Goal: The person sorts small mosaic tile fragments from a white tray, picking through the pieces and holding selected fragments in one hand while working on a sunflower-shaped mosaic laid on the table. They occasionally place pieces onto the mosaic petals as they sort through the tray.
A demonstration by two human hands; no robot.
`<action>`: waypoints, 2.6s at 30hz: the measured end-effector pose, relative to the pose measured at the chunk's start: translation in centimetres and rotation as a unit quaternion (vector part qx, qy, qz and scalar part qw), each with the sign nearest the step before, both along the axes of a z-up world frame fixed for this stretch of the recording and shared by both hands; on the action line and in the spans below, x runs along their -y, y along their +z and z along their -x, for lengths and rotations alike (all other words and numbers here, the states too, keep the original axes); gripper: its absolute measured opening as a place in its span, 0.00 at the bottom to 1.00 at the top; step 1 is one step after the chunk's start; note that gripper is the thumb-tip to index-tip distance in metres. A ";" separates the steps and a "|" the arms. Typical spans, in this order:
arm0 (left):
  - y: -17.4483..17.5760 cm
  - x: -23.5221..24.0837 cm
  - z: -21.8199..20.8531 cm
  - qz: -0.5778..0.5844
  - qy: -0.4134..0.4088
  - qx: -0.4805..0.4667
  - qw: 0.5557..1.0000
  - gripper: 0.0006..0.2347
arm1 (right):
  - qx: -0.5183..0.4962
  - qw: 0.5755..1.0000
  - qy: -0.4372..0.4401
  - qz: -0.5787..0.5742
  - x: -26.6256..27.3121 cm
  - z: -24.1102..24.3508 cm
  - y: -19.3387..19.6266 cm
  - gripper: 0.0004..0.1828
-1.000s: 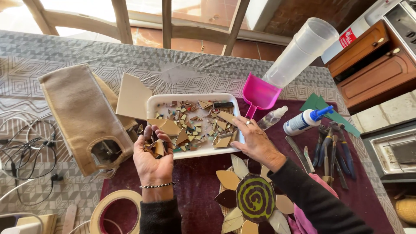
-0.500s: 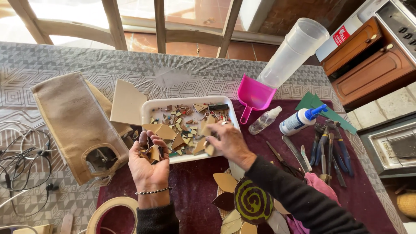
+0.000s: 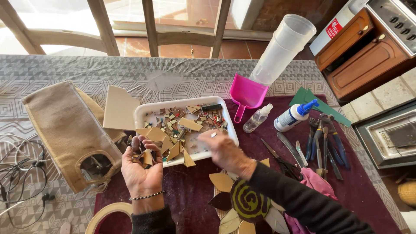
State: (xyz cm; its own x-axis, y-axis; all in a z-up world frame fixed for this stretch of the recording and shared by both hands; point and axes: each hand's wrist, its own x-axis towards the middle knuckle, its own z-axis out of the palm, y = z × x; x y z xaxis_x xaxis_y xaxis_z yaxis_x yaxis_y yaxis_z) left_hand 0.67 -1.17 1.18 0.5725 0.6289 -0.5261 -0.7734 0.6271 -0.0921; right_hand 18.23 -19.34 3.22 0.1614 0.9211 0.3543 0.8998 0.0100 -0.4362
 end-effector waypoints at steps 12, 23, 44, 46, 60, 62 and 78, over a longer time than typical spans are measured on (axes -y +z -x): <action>0.4 -0.1 -0.2 0.006 -0.006 -0.022 1.000 0.11 | -0.045 0.971 -0.232 0.043 1.3 -5.9 -0.9 0.38; -0.6 -0.3 -0.2 0.003 -0.009 0.010 1.000 0.10 | 0.069 0.974 -0.214 0.029 0.8 -7.9 -4.5 0.42; 0.0 0.3 -0.7 -0.008 -0.011 -0.019 1.000 0.12 | 0.010 0.978 -0.208 -0.007 0.1 -8.1 -2.1 0.31; 0.1 0.5 -1.0 -0.020 -0.019 -0.012 1.000 0.12 | 0.018 0.976 -0.217 0.016 0.0 -8.1 -1.5 0.28; 0.5 0.7 -1.1 -0.021 -0.024 -0.029 0.999 0.11 | 0.060 0.974 -0.216 0.023 0.0 -7.0 -1.9 0.28; 0.4 0.6 -1.3 -0.020 -0.030 -0.017 0.999 0.10 | 0.046 0.970 -0.236 0.039 -0.5 -6.9 -1.7 0.27; 1.0 2.9 -3.2 -0.032 -0.059 -0.054 0.996 0.12 | -0.440 0.863 -0.244 -0.042 -1.5 -4.0 1.4 0.20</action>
State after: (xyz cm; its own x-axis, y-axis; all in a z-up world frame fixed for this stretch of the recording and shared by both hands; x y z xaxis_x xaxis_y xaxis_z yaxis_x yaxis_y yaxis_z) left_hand 3.89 -4.02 2.17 0.5867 0.5942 -0.5501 -0.6970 0.7164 0.0305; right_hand 22.19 -17.82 4.57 0.7632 0.6449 -0.0407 0.1270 -0.2114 -0.9691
